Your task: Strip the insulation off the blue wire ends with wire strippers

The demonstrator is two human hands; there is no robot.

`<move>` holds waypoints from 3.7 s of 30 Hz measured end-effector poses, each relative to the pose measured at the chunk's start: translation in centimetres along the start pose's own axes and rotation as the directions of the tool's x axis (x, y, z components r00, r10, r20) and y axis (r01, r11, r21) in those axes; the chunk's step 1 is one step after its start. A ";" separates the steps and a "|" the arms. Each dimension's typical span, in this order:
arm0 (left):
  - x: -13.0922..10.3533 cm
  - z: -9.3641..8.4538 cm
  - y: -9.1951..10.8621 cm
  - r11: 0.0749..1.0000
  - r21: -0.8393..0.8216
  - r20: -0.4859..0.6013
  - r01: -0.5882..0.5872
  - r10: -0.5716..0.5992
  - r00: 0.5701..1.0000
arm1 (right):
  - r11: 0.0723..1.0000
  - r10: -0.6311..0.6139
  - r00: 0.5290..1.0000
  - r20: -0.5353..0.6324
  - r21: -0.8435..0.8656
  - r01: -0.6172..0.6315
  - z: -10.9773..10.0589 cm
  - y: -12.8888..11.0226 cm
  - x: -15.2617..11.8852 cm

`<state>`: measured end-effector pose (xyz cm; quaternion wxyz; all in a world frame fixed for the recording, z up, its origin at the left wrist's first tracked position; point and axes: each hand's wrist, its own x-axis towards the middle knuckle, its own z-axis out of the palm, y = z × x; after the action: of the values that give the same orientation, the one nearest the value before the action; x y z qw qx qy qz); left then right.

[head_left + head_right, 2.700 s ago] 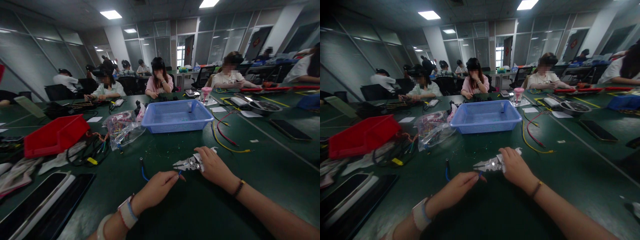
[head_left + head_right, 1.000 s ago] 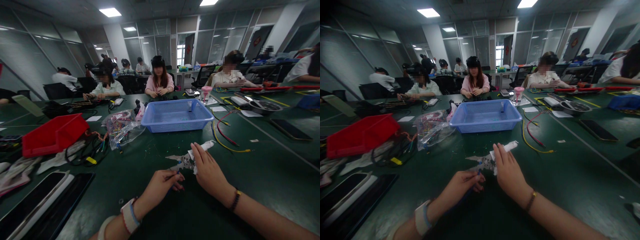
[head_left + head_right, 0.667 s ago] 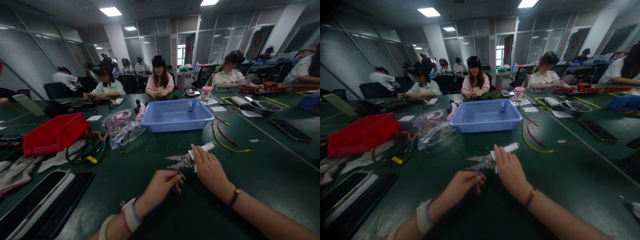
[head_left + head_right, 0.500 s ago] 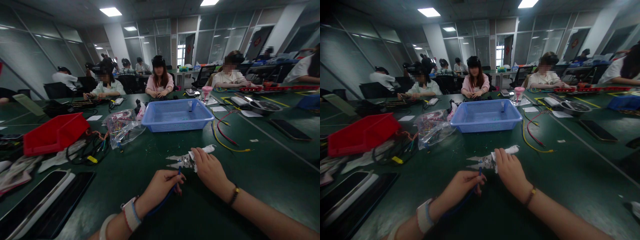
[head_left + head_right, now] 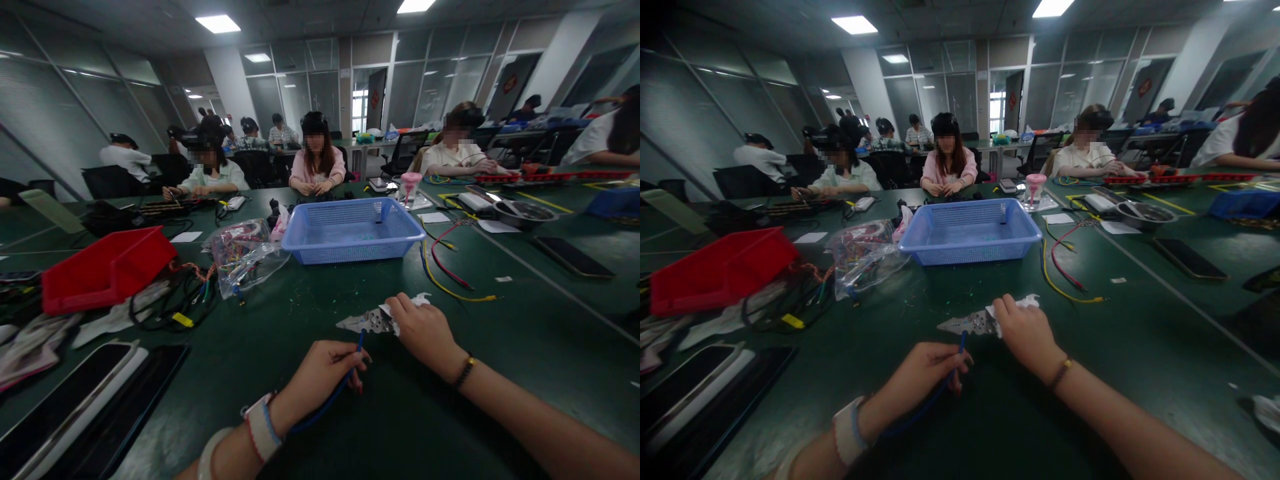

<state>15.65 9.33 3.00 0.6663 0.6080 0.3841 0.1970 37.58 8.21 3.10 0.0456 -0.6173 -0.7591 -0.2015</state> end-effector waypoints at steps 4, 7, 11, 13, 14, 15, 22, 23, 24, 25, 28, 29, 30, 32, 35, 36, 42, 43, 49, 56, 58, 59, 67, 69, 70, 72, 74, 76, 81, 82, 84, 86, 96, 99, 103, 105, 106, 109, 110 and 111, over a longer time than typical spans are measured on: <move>-0.1 0.0 0.1 1.000 0.022 0.026 -0.011 0.010 1.000 | 0.999 -0.003 1.000 0.007 0.040 0.003 0.3 0.4 0.1; 0.0 0.0 0.2 1.000 0.021 0.031 -0.012 0.011 0.999 | 0.997 0.034 0.999 0.031 0.070 -0.036 0.4 0.8 0.1; 0.1 -0.1 0.1 1.000 0.001 0.007 -0.019 0.019 1.000 | 0.993 0.103 0.994 0.043 0.054 -0.105 -0.1 2.1 0.4; 0.1 -0.2 0.2 1.000 -0.014 0.009 -0.014 0.014 1.000 | 0.987 0.160 0.986 0.040 0.024 -0.161 -0.6 3.2 1.1; 0.1 -0.2 0.2 1.000 -0.022 0.011 -0.011 0.011 1.000 | 0.982 0.190 0.981 0.036 0.004 -0.190 -0.9 3.9 1.6; 0.1 -0.2 0.3 1.000 -0.030 0.014 -0.007 0.008 1.000 | 0.975 0.221 0.975 0.032 -0.021 -0.220 -1.2 4.7 2.3; 0.1 -0.3 0.4 0.998 -0.062 0.023 -0.003 0.004 1.000 | 0.937 0.309 0.950 -0.043 -0.159 -0.311 -3.2 10.3 9.8; 0.1 -0.3 0.4 0.998 -0.064 0.025 -0.005 0.007 1.000 | 0.933 0.311 0.949 -0.057 -0.170 -0.316 -3.3 10.9 10.8; 0.1 -0.4 0.4 0.998 -0.064 0.028 -0.008 0.010 1.000 | 0.932 0.309 0.949 -0.068 -0.176 -0.316 -3.4 11.4 11.8; 0.1 -0.4 0.4 0.998 -0.061 0.027 -0.012 0.013 1.000 | 0.931 0.305 0.949 -0.080 -0.182 -0.315 -3.5 11.8 12.6; 0.1 -0.7 0.7 0.999 -0.029 0.018 -0.018 0.019 1.000 | 0.937 0.274 0.956 -0.107 -0.194 -0.290 -3.7 12.4 14.0; 0.0 -0.8 0.8 1.000 -0.012 0.011 -0.019 0.019 1.000 | 0.939 0.262 0.958 -0.117 -0.196 -0.281 -3.8 12.4 14.2; 0.0 -1.0 0.9 1.000 0.007 0.006 -0.019 0.018 1.000 | 0.942 0.250 0.960 -0.127 -0.196 -0.272 -4.1 12.4 14.3; 0.0 -1.4 1.2 0.999 0.041 -0.004 -0.025 0.025 1.000 | 0.949 0.224 0.964 -0.147 -0.192 -0.250 -4.6 12.2 14.3; -0.2 -2.0 1.7 0.995 0.094 -0.014 -0.046 0.047 0.999 | 0.961 0.196 0.968 -0.158 -0.166 -0.222 -5.5 11.8 13.9; -0.3 -2.1 1.9 0.992 0.114 -0.015 -0.047 0.049 0.999 | 0.963 0.202 0.967 -0.153 -0.152 -0.225 -5.8 11.8 13.8; -0.8 -3.2 3.1 0.979 0.196 -0.056 -0.050 0.062 0.996 | 0.952 0.306 0.952 -0.024 -0.009 -0.307 -5.4 10.9 11.9; -0.8 -3.4 3.2 0.977 0.205 -0.073 -0.054 0.070 0.995 | 0.951 0.310 0.951 0.005 0.017 -0.310 -5.0 10.3 11.2; -1.0 -5.2 4.0 0.950 0.302 -0.202 -0.086 0.152 0.968 | 0.917 0.278 0.957 0.089 0.271 -0.292 -2.1 5.6 4.9; -1.5 -6.7 6.1 0.943 0.317 -0.274 -0.105 0.197 0.941 | 0.870 0.203 0.976 0.078 0.442 -0.216 -0.9 2.8 1.3; -1.4 -6.4 5.9 0.940 0.314 -0.265 -0.132 0.221 0.939 | 0.884 0.205 0.976 0.076 0.414 -0.218 -1.0 2.6 1.0; -1.2 -6.0 5.6 0.942 0.304 -0.260 -0.145 0.228 0.938 | 0.891 0.216 0.974 0.075 0.393 -0.227 -1.0 2.5 0.9; -0.2 -3.1 2.8 0.984 0.157 -0.234 -0.090 0.125 0.964 | 0.925 0.212 0.972 0.101 0.301 -0.233 -1.2 1.5 0.3; -0.3 -2.7 2.5 0.990 0.128 -0.216 -0.058 0.085 0.973 | 0.923 0.210 0.970 0.120 0.302 -0.237 -1.4 1.3 0.2; -0.3 -2.5 2.4 0.993 0.110 -0.207 -0.047 0.069 0.976 | 0.921 0.205 0.971 0.125 0.311 -0.235 -1.5 1.2 0.2; -0.4 -2.2 2.2 0.997 0.075 -0.188 -0.025 0.039 0.981 | 0.915 0.193 0.972 0.133 0.333 -0.227 -1.6 1.1 0.2; -0.4 -2.0 2.0 0.999 0.042 -0.161 -0.008 0.015 0.987 | 0.912 0.181 0.973 0.143 0.347 -0.220 -1.7 1.0 0.2; -0.4 -1.9 1.8 1.000 0.004 -0.140 -0.010 0.011 0.990 | 0.914 0.172 0.973 0.155 0.343 -0.216 -1.8 0.9 0.1; -0.6 -1.7 1.5 0.989 -0.145 -0.071 -0.020 0.010 0.997 | 0.929 0.165 0.972 0.169 0.304 -0.211 -2.0 0.8 0.0; -0.6 -1.6 1.4 0.982 -0.190 -0.053 -0.011 0.001 0.999 | 0.932 0.162 0.972 0.171 0.298 -0.208 -2.1 0.8 0.0; -0.8 -1.6 1.4 0.957 -0.288 -0.007 0.004 -0.006 1.000 | 0.937 0.159 0.971 0.180 0.281 -0.206 -2.2 0.8 0.0; -0.8 -1.5 1.4 0.928 -0.373 0.040 0.003 0.013 0.999 | 0.939 0.158 0.966 0.205 0.271 -0.212 -2.5 0.8 0.0; -1.1 -1.7 1.3 0.828 -0.561 0.180 0.026 0.090 0.980 | 0.833 0.129 0.949 0.289 0.488 -0.262 -3.2 0.4 -0.3; -1.0 -1.6 0.9 0.783 -0.621 0.217 0.035 0.129 0.968 | 0.829 0.118 0.946 0.303 0.494 -0.262 -3.1 0.4 -0.3; -0.8 -1.5 0.5 0.756 -0.651 0.274 0.069 0.148 0.950 | 0.799 0.103 0.946 0.308 0.540 -0.263 -2.9 0.3 -0.3; -0.8 -1.6 0.4 0.754 -0.652 0.280 0.075 0.149 0.948 | 0.780 0.089 0.949 0.302 0.571 -0.255 -2.9 0.3 -0.3; -0.8 -1.6 0.4 0.754 -0.653 0.281 0.075 0.150 0.948 | 0.771 0.082 0.951 0.299 0.585 -0.250 -2.9 0.3 -0.3; -0.9 -1.5 0.4 0.747 -0.661 0.281 0.067 0.164 0.946 | 0.749 0.076 0.953 0.292 0.615 -0.248 -2.9 0.3 -0.3; -0.9 -1.5 0.4 0.744 -0.666 0.279 0.063 0.170 0.945 | 0.743 0.075 0.954 0.290 0.621 -0.248 -2.9 0.3 -0.3; -0.9 -1.5 0.4 0.740 -0.670 0.278 0.059 0.177 0.944 | 0.740 0.075 0.954 0.289 0.626 -0.248 -2.9 0.3 -0.3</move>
<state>14.07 9.70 3.63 0.8869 0.3637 0.1528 0.2405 37.39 6.96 5.72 0.1822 -0.6459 -0.7239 0.1597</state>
